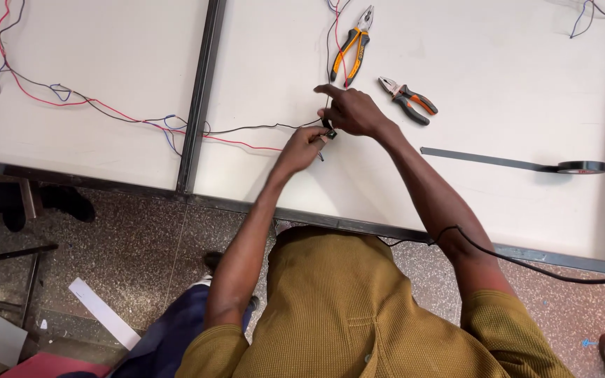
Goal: The person strips the ends of several colored wires using pliers and then wraps the exposed ends with black electrical tape. They handle the wires and tape on a white table, occasionally moving a smartphone aside.
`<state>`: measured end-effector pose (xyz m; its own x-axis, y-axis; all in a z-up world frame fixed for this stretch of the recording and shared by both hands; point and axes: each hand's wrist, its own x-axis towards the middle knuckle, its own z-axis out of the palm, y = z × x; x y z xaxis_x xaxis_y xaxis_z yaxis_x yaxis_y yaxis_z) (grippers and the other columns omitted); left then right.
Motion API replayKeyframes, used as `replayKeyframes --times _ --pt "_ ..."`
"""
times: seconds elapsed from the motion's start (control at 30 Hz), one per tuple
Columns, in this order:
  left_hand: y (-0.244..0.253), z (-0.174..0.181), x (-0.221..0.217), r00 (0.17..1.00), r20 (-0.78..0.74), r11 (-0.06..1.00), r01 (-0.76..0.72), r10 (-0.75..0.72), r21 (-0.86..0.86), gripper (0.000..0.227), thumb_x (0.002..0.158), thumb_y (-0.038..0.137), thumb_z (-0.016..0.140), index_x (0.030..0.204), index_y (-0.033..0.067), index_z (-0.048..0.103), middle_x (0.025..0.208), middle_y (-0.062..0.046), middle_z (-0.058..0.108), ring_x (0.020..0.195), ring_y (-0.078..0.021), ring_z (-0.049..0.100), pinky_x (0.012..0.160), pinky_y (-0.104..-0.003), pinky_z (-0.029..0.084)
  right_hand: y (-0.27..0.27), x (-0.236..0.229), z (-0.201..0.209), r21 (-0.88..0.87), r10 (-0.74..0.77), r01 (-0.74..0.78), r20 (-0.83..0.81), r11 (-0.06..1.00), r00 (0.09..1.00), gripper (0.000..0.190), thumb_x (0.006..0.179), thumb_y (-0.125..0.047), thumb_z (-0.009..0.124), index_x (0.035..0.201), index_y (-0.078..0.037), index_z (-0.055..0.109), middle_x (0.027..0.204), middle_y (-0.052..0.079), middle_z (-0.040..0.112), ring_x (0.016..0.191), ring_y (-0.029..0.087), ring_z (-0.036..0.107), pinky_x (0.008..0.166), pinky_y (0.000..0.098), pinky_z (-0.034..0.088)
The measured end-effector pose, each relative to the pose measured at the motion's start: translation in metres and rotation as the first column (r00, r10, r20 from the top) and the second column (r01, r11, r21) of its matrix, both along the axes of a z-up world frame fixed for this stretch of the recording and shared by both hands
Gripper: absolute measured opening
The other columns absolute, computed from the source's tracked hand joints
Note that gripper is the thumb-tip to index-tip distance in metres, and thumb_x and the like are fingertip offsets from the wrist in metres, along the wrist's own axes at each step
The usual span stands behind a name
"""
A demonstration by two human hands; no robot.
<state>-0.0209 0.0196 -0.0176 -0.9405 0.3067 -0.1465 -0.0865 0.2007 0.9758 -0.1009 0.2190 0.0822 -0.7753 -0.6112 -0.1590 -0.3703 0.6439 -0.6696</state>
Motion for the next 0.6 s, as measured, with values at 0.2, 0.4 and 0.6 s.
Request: replayKeyframes --times 0.2,0.4,0.6 --pt "-0.015 0.032 -0.009 0.934 0.342 0.967 0.016 -0.105 0.253 0.034 0.105 0.014 0.06 0.128 0.0007 0.081 0.079 0.007 0.053 0.072 -0.0041 0.05 0.059 -0.021 0.038 0.027 0.03 0.03 0.007 0.161 -0.161 -0.048 0.987 0.986 0.061 0.1 0.01 0.069 0.158 -0.002 0.055 0.139 0.028 0.072 0.13 0.059 0.066 0.102 0.077 0.056" --pt "-0.017 0.057 -0.009 0.944 0.294 0.959 0.064 -0.147 0.274 0.022 0.105 0.013 0.06 0.116 0.003 0.076 0.084 0.005 0.05 0.071 -0.0053 0.051 0.058 -0.021 0.037 0.021 0.029 -0.041 0.053 0.222 -0.231 -0.546 0.971 0.808 0.072 0.089 -0.003 0.091 0.154 -0.006 0.063 0.131 0.017 0.069 0.129 0.042 0.066 0.096 0.0523 0.061" --pt "-0.01 0.016 -0.012 0.984 0.173 0.981 0.003 -0.037 0.193 0.019 0.105 0.011 0.065 0.113 0.0046 0.081 0.075 0.005 0.05 0.068 -0.0045 0.045 0.061 -0.02 0.037 0.039 0.037 -0.066 -0.175 0.168 -0.309 -0.55 0.935 0.818 0.014 0.108 -0.012 0.076 0.122 -0.013 0.077 0.134 0.007 0.075 0.132 0.034 0.07 0.097 0.0481 0.06"
